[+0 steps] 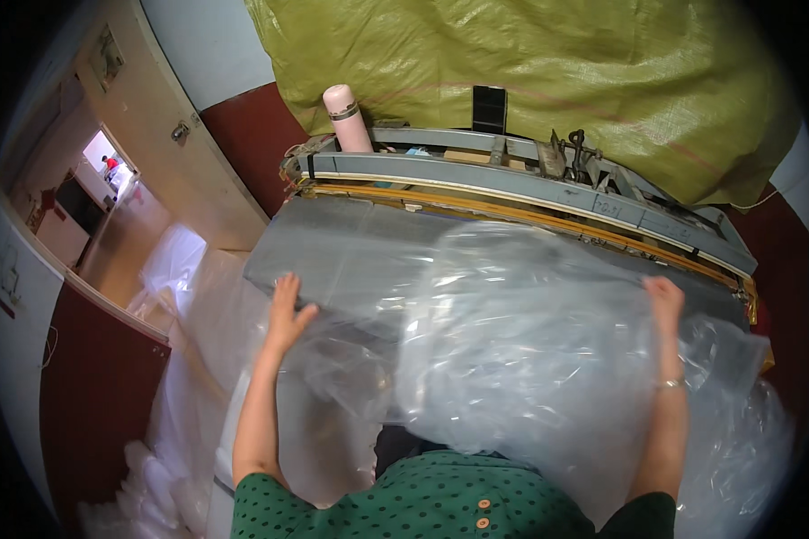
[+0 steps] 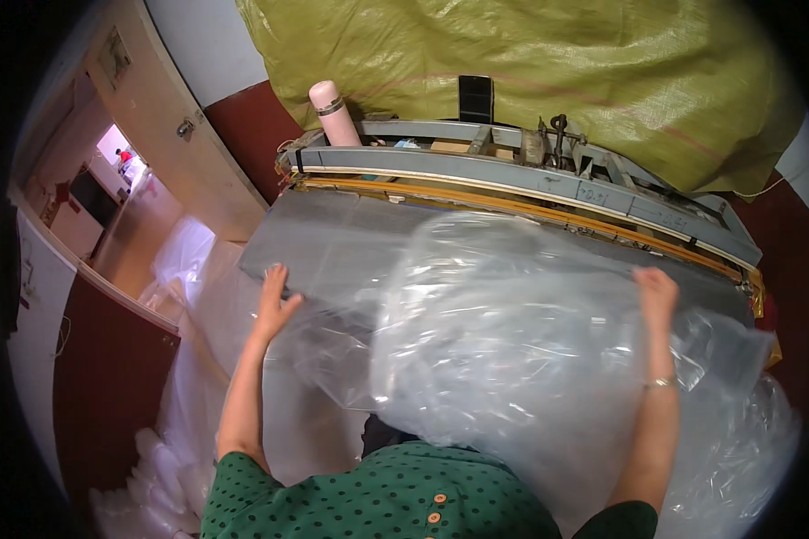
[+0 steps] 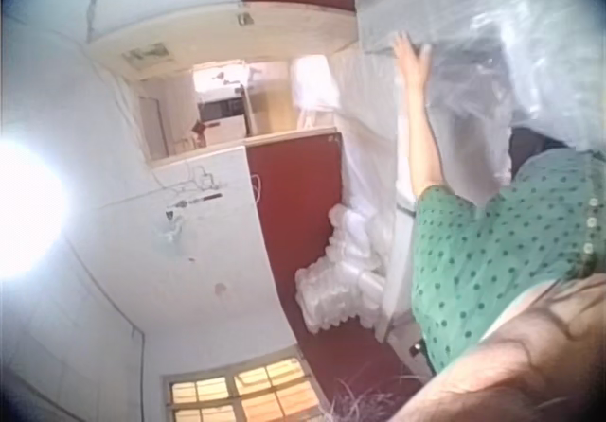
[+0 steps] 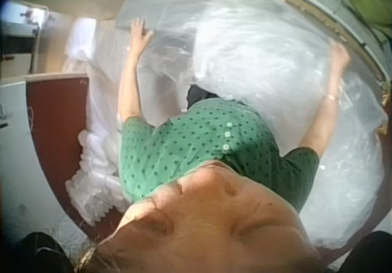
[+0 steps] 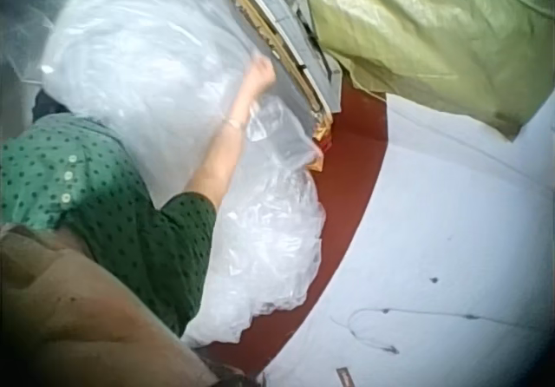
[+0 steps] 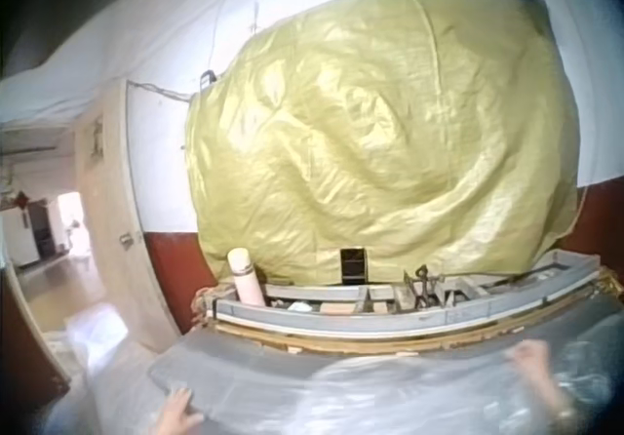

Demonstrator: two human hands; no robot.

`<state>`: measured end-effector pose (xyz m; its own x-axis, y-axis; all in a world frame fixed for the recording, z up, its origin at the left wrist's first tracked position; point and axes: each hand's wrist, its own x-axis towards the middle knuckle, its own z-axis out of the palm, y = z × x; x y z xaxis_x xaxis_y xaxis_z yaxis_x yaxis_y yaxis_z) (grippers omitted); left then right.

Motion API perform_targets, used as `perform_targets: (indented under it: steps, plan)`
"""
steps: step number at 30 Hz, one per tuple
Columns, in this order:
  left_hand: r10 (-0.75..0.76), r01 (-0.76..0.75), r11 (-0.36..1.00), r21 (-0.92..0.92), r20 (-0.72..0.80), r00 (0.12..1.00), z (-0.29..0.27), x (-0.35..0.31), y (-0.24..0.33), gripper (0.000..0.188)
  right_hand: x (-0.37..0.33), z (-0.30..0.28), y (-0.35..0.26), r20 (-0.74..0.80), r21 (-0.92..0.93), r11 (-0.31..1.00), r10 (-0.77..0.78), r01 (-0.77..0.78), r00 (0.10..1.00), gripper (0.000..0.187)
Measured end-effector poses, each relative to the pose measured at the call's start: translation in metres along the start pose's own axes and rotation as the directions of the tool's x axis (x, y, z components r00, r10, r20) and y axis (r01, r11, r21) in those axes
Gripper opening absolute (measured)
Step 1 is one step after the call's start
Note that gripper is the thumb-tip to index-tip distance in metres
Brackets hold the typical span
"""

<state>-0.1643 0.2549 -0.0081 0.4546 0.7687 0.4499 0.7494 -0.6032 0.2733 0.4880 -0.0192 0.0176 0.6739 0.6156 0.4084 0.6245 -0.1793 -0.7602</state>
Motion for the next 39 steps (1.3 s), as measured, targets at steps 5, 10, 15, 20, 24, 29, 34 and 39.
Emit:
perform_targets:
  steps: [5, 10, 15, 20, 24, 29, 34, 39]
  plan:
    - [0.193, -0.158, 0.967, -0.201, 0.166, 0.967, -0.014, -0.026, 0.138, 0.051, -0.036, -0.198, 0.171, -0.243, -0.186, 0.968, 0.12, -0.168, 0.963, 0.017]
    - [0.198, -0.203, 0.925, -0.322, -0.048, 0.979, -0.02, 0.006, 0.187, 0.019, -0.062, -0.253, 0.148, -0.476, -0.558, 0.656, 0.249, -0.509, 0.843, 0.034]
    - [0.066, -0.076, 0.997, -0.035, -0.223, 0.973, -0.007, 0.089, 0.108, 0.019, -0.054, -0.273, 0.201, -0.433, -0.658, 0.605, 0.184, -0.449, 0.883, 0.039]
    - [-0.178, 0.12, 0.96, 0.254, 0.219, 0.959, 0.028, 0.111, 0.052, 0.044, -0.05, -0.304, 0.247, -0.434, -0.686, 0.577, 0.164, -0.443, 0.886, 0.038]
    - [-0.208, 0.167, 0.97, 0.179, 0.244, 0.947, 0.062, 0.134, 0.052, 0.066, -0.036, -0.303, 0.252, -0.48, -0.718, 0.503, 0.141, -0.481, 0.866, 0.037]
    - [-0.171, 0.178, 0.984, 0.023, 0.416, 0.893, 0.063, 0.17, 0.08, 0.073, -0.017, -0.28, 0.239, -0.556, -0.723, 0.423, 0.114, -0.547, 0.824, 0.036]
    - [0.064, 0.14, 0.596, -0.791, 0.221, 0.973, 0.024, 0.157, 0.195, 0.047, -0.02, -0.25, 0.211, -0.615, -0.708, 0.337, 0.139, -0.621, 0.777, 0.034]
    - [0.434, 0.594, 0.608, -0.527, 0.847, 0.307, -0.034, 0.0, 0.319, 0.015, -0.028, -0.246, 0.182, -0.629, -0.689, 0.324, 0.175, -0.648, 0.757, 0.031]
